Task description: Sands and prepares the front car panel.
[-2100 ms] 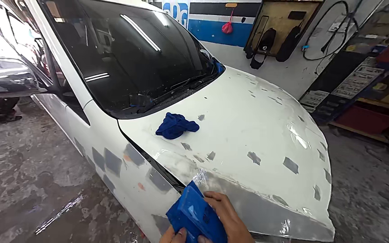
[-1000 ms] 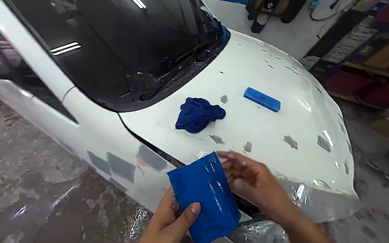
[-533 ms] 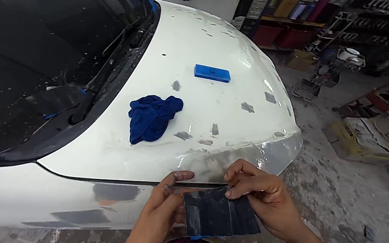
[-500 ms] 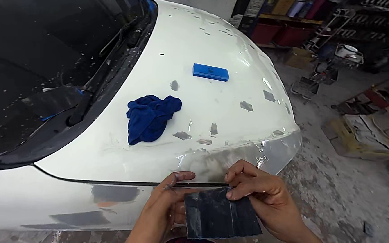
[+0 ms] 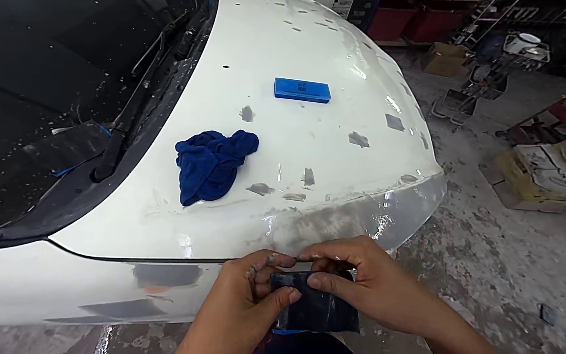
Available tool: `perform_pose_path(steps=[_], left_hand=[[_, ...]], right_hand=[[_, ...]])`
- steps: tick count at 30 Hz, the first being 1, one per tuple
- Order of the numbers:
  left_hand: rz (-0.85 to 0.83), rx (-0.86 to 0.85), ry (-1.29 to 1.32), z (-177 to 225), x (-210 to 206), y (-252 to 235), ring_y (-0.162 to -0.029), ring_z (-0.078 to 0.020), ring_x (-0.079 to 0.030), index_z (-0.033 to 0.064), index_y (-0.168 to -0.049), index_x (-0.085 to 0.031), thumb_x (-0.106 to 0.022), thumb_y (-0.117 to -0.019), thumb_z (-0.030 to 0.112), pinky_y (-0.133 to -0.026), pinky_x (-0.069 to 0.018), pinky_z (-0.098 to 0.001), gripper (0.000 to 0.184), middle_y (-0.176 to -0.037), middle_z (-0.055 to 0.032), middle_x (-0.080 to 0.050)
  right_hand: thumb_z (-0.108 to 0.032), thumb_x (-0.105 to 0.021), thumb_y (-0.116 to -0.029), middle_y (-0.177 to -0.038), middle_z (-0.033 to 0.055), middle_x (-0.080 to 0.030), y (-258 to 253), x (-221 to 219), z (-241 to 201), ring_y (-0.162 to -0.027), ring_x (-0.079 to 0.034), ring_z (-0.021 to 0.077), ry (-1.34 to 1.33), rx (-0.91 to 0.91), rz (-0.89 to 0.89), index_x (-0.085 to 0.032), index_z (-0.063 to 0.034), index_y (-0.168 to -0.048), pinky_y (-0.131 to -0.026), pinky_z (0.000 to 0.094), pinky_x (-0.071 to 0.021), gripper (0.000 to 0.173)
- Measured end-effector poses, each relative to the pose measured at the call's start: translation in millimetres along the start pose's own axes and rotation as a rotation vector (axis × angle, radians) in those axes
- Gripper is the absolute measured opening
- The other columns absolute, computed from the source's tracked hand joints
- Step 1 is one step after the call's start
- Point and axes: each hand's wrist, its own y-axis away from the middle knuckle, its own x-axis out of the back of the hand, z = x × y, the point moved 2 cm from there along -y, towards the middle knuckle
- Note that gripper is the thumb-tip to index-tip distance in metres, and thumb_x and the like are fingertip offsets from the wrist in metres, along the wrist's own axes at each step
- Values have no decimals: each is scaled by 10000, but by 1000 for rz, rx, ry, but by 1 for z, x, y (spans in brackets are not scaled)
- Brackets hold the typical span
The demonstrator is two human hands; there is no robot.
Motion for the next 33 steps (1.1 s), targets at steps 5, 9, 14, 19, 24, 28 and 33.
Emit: perform_pose_path(steps=[5, 9, 14, 19, 24, 28, 33], left_hand=[[37, 19, -31, 3, -2, 3, -810, -189, -768, 24, -1202, -658, -854, -815, 74, -688, -671, -333, 437, -981, -61, -779], [37, -24, -82, 2, 0, 3, -671, -79, -695, 49, -1124, -716, -753, -942, 235, -572, -592, -232, 264, -890, -9, -761], [14, -79, -133, -3, 1, 0, -571, -15, -586, 77, -1065, -741, -679, -994, 212, -495, -491, -177, 165, -823, 21, -727], [38, -148, -209, -1, -2, 3, -582, -3, -601, 88, -1022, -751, -691, -982, 199, -489, -501, -171, 133, -816, 34, -729], [78, -139, -299, 9, 15, 12, -608, -14, -632, 76, -1006, -756, -708, -970, 196, -517, -536, -187, 134, -825, 29, -740], [60, -127, -316, 9, 15, 15, -594, -9, -617, 78, -1007, -761, -706, -971, 182, -510, -523, -180, 123, -821, 31, -738], [34, -130, -342, 12, 14, 17, -589, 0, -605, 75, -1017, -771, -719, -966, 183, -511, -508, -177, 130, -808, 26, -738]], right_hand=[[-379, -630, -1020, -902, -51, -712, -7, 2, 1, -840, -656, 11, 53, 78, -45, -769, -144, -1028, -742, 194, -555, 274], [-350, -634, -1020, -855, -52, -694, -7, -1, -3, -791, -639, 2, 58, 91, -34, -754, -129, -968, -694, 180, -537, 256], [-320, -622, -1025, -862, -40, -687, -5, -4, -7, -798, -647, 10, 32, 88, -63, -734, -111, -960, -703, 182, -554, 245], [-278, -576, -1049, -818, -34, -654, -1, -8, -12, -736, -610, 5, 76, 111, -96, -694, -93, -985, -650, 172, -517, 229], [-282, -612, -1039, -839, -23, -704, 16, -1, -1, -729, -638, 6, 4, 123, 39, -745, -85, -1010, -658, 182, -549, 240], [-250, -620, -1037, -848, -16, -716, 25, -3, 2, -731, -647, 1, -47, 121, 71, -751, -73, -1020, -652, 169, -552, 221], [-227, -590, -1051, -797, -8, -693, 32, -5, 0, -661, -640, 11, -41, 118, 66, -730, -66, -996, -585, 173, -553, 220]])
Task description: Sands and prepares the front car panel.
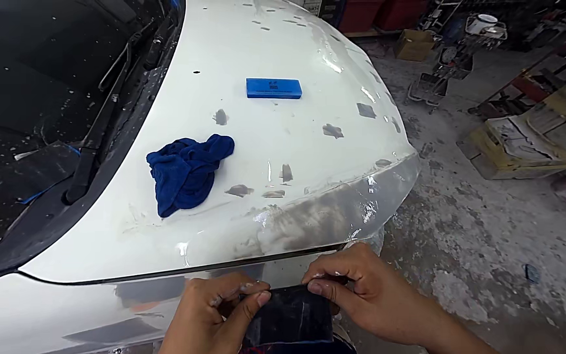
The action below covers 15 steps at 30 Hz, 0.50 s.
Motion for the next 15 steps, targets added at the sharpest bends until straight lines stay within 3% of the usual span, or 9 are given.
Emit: perform_pose_path(steps=[2, 4, 5, 6, 8, 10, 13, 15], left_hand=[[3, 2, -22, 4, 1, -1, -616, -8, -633, 66, -1010, -773, -723, -961, 181, -538, -540, -186, 134, -824, 21, -746], [-18, -10, -82, 11, 2, -5, -641, -5, -654, 70, -1000, -775, -721, -965, 204, -568, -565, -187, 148, -827, 27, -749], [-46, -24, -114, 14, 0, -7, -654, -1, -663, 73, -994, -776, -716, -969, 219, -582, -574, -187, 160, -827, 28, -751], [-76, -48, -152, 17, -2, -9, -672, 1, -671, 80, -990, -777, -705, -978, 235, -600, -580, -188, 171, -833, 30, -753], [-82, -126, -242, 22, -5, -15, -733, 2, -696, 111, -1001, -794, -705, -977, 278, -656, -597, -201, 191, -871, 39, -768], [-19, -200, -350, 28, 1, -20, -895, -40, -732, 146, -1105, -791, -762, -919, 399, -785, -632, -277, 316, -1021, 29, -781], [86, -206, -520, 44, 33, -31, -1195, -137, -656, 152, -1393, -632, -820, -794, 575, -1006, -572, -413, 758, -1325, -20, -684], [176, -242, -695, 45, 59, -47, -1383, -219, -523, 160, -1447, -577, -761, -811, 641, -1120, -467, -516, 818, -1465, -45, -584]], right_hand=[[-246, -579, -1055, -866, 2, -718, 0, 0, -4, -760, -662, 22, 91, 60, -1, -733, -66, -1057, -684, 194, -561, 236], [-328, -607, -1039, -1044, 17, -760, -2, -3, -10, -956, -715, 65, 210, 107, -42, -688, -69, -1260, -869, 277, -598, 350], [-346, -628, -1025, -1075, 27, -761, -3, -7, -13, -985, -720, 87, 251, 130, -62, -663, -65, -1306, -895, 302, -598, 399], [-320, -632, -1021, -1052, 38, -758, -4, -11, -16, -955, -721, 104, 293, 160, -69, -670, -61, -1289, -868, 308, -598, 374], [-228, -607, -1028, -949, 43, -743, -5, -16, -18, -855, -712, 121, 360, 206, -43, -710, -72, -1143, -772, 302, -593, 220], [-210, -576, -1043, -916, 20, -732, -4, -8, -19, -828, -702, 104, 400, 193, 50, -714, -97, -1067, -741, 301, -591, 180], [-179, -639, -992, -962, -30, -740, 2, 31, -9, -871, -705, 51, 508, 173, 459, -722, -128, -1060, -770, 278, -619, 119], [-117, -690, -868, -1078, -4, -759, 4, 64, 10, -965, -732, 93, 567, 183, 718, -655, -118, -1029, -812, 318, -638, 165]])
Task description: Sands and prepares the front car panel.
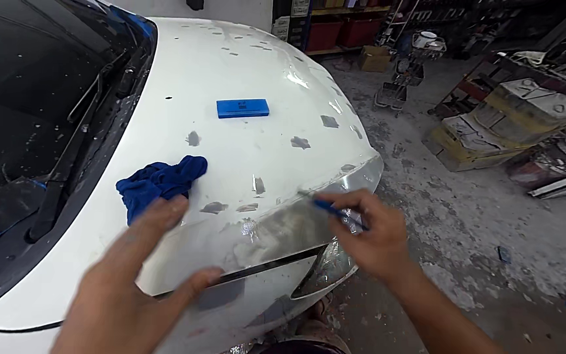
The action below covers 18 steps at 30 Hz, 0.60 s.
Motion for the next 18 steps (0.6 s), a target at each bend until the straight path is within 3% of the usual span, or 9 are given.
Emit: perform_pose_path(steps=[2, 4, 6, 7, 8, 10, 13, 16, 18], left_hand=[[53, 4, -161, -26, 2, -21, -1490, -374, -351, 140, -1473, -537, -686, -799, 731, -1153, -353, -644, 909, -1586, -131, -429], [53, 83, -278, -55, -7, -42, -1502, -550, -170, 76, -1564, -386, -653, -719, 821, -1131, -253, -758, 1157, -1649, -286, -203], [30, 175, -351, -80, -20, -59, -1468, -650, -74, 35, -1612, -245, -628, -624, 899, -1097, -191, -816, 1367, -1634, -383, -55], [21, 200, -371, -89, -26, -66, -1462, -658, -77, 27, -1614, -230, -615, -600, 923, -1092, -189, -821, 1407, -1626, -396, -60], [16, 209, -382, -96, -32, -71, -1464, -646, -114, 19, -1603, -261, -613, -595, 924, -1102, -201, -806, 1399, -1620, -394, -111], [11, 196, -391, -105, -37, -79, -1442, -569, -302, 42, -1524, -430, -619, -629, 894, -1126, -283, -736, 1250, -1555, -341, -349], [44, 162, -386, -106, -38, -81, -1180, -473, -591, 64, -1301, -610, -639, -721, 762, -953, -457, -699, 908, -1246, -242, -631], [105, 157, -355, -98, -39, -83, -856, -434, -657, 42, -1171, -622, -756, -699, 534, -691, -494, -681, 695, -954, -201, -665], [119, 140, -330, -84, -45, -88, -760, -402, -650, 36, -1159, -605, -799, -640, 447, -613, -483, -653, 691, -875, -178, -655]], right_hand=[[-146, -715, -800, -1201, 101, -727, -5, 2, 33, -1038, -730, 183, 52, 3, 77, -602, -54, -985, -850, 391, -624, 235], [-91, -758, -712, -1294, 161, -678, -4, -8, 51, -1054, -718, 237, 108, 15, 2, -589, -10, -965, -849, 432, -613, 314], [-2, -759, -669, -1375, 134, -634, 0, -23, 59, -1123, -692, 246, 164, 24, -162, -592, -12, -1130, -895, 449, -600, 490], [36, -756, -660, -1453, 105, -586, 2, -27, 62, -1241, -634, 240, 189, 36, -262, -561, -23, -1320, -1013, 459, -548, 691], [48, -747, -668, -1558, 68, -495, 3, -27, 63, -1397, -515, 215, 218, 54, -367, -470, -49, -1490, -1163, 459, -429, 872], [5, -713, -719, -1656, 41, -357, 4, -24, 70, -1540, -298, 167, 253, 124, -509, -380, -90, -1585, -1272, 451, -260, 933], [-117, -724, -778, -1681, 49, -308, 5, -28, 63, -1572, -211, 188, 320, 156, -595, -391, -86, -1587, -1273, 480, -215, 875], [-168, -790, -778, -1693, 92, -265, 8, -53, 27, -1582, -171, 238, 314, 148, -664, -344, -64, -1600, -1269, 518, -191, 941], [-174, -795, -778, -1696, 84, -260, 8, -64, 18, -1582, -168, 215, 274, 244, -693, -340, -81, -1604, -1284, 469, -178, 947]])
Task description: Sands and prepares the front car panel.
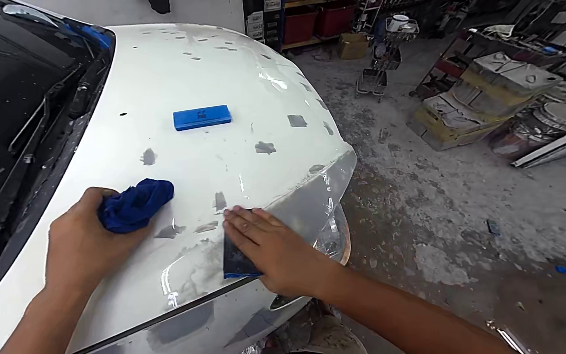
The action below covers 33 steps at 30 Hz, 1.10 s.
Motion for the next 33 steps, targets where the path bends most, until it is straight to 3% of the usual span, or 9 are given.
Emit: perform_pose_path(steps=[3, 7, 10, 13, 18, 21, 25, 29, 33], left_hand=[[-16, -55, 56, 50, 1, -6, -725, -345, -658, 53, -1148, -612, -819, -590, 444, -592, -501, -605, 712, -844, -133, -663], [-2, -230, 103, 147, 1, -26, -633, -183, -649, 105, -1027, -653, -782, -640, 467, -523, -528, -464, 545, -746, -15, -657], [-27, -361, 154, 204, -18, -50, -622, -136, -642, 150, -975, -666, -783, -650, 430, -510, -515, -415, 445, -711, 30, -649], [-71, -420, 113, 230, -22, -61, -630, -98, -622, 203, -966, -650, -749, -684, 432, -511, -488, -376, 376, -707, 75, -618], [-22, -268, 13, 192, 25, -47, -623, -162, -623, 135, -1022, -642, -731, -726, 460, -503, -482, -431, 449, -738, -3, -634], [-29, -90, -4, 165, 37, -40, -674, -144, -631, 167, -1058, -625, -754, -701, 506, -548, -500, -435, 509, -794, 11, -645], [-66, 16, -45, 138, 33, -27, -711, -270, -649, 160, -1114, -627, -774, -697, 506, -565, -486, -572, 562, -841, -58, -659], [-105, 176, 8, 63, 42, 25, -876, -272, -673, 104, -1212, -607, -780, -735, 426, -730, -555, -544, 601, -1009, -127, -673], [19, 278, 163, 21, 22, 79, -1113, -236, -645, -107, -1253, -572, -777, -783, 245, -980, -521, -400, 622, -1188, -249, -653]], right_hand=[[-131, -852, -684, -1663, 66, -343, 20, 8, 44, -1560, -245, 192, -35, 89, 61, -421, -95, -1571, -1281, 442, -215, 986], [-244, -655, -791, -1623, 91, -412, 62, 21, 120, -1532, -324, 225, 28, -96, 179, -452, -61, -1549, -1248, 507, -269, 806], [-246, -820, -739, -1503, 176, -537, 35, 13, 61, -1436, -457, 338, -69, -65, 105, -546, -36, -1464, -1175, 590, -351, 803], [-225, -856, -711, -1534, 99, -519, 14, 11, 38, -1459, -436, 270, -121, 117, -16, -500, -105, -1514, -1201, 513, -349, 886], [-297, -636, -831, -1635, 112, -387, 62, 19, 132, -1544, -297, 251, -21, -26, 172, -439, -41, -1551, -1254, 520, -255, 789], [-481, -643, -913, -1620, 216, -372, 34, 4, 68, -1541, -281, 348, -17, -50, 176, -430, 20, -1535, -1244, 582, -228, 827], [-257, -695, -900, -1635, 123, -384, -18, -14, -29, -1549, -283, 252, -170, 229, 59, -440, -55, -1549, -1278, 461, -217, 726], [-311, -755, -844, -1646, 90, -375, 33, 4, 69, -1558, -260, 213, -107, 141, 126, -448, -62, -1551, -1291, 440, -209, 809], [-386, -368, -1028, -1643, 119, -372, 91, 21, 167, -1550, -285, 254, 66, -246, 223, -386, -16, -1572, -1263, 507, -238, 659]])
